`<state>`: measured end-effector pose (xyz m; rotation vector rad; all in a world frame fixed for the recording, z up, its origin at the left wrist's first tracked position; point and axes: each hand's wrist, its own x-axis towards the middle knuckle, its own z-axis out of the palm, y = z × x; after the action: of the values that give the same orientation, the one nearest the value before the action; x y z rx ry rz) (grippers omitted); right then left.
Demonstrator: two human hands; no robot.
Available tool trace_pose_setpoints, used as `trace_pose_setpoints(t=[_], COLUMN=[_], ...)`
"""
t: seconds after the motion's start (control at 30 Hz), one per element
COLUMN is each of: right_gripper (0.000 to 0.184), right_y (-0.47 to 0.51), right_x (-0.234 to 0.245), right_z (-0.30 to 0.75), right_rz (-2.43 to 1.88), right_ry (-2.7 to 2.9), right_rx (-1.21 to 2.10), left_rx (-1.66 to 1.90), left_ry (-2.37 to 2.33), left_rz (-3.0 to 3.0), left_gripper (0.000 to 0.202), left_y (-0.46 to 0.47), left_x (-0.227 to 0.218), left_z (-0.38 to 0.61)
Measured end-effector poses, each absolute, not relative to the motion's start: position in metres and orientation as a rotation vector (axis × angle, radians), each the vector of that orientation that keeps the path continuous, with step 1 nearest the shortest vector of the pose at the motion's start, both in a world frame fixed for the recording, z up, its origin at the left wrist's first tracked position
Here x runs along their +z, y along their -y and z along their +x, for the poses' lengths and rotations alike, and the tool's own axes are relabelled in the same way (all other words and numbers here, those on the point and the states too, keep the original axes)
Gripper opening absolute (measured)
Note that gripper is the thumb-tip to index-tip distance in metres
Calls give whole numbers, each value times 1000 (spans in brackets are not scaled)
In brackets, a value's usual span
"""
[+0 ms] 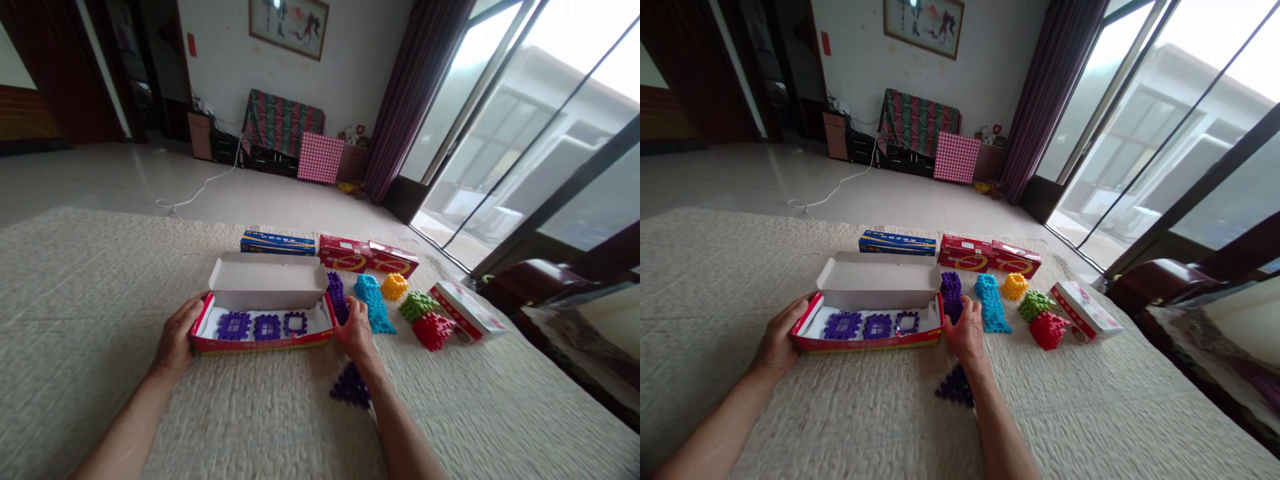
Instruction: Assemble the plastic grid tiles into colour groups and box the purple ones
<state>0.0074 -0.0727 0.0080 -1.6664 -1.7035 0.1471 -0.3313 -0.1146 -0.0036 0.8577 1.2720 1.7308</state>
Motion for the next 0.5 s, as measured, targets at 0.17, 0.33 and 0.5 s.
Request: trace_pose_setpoints(t=[0.17,0.33,0.5], right_gripper=[42,47,54], right_y=[75,86,95], right_x=[19,28,32], right_z=[24,42,52], right_rz=[-1737,-1857,-1753], right_ry=[1765,2006,2145], right_rx=[186,336,398], left_rx=[1724,1737,1736], left_ry=[-1274,-1265,-1265], left_rz=[872,871,849], left_gripper=[52,49,49], left_y=[113,112,113], left_x=[-5,-8,-6], left_z=[-333,-334,-332])
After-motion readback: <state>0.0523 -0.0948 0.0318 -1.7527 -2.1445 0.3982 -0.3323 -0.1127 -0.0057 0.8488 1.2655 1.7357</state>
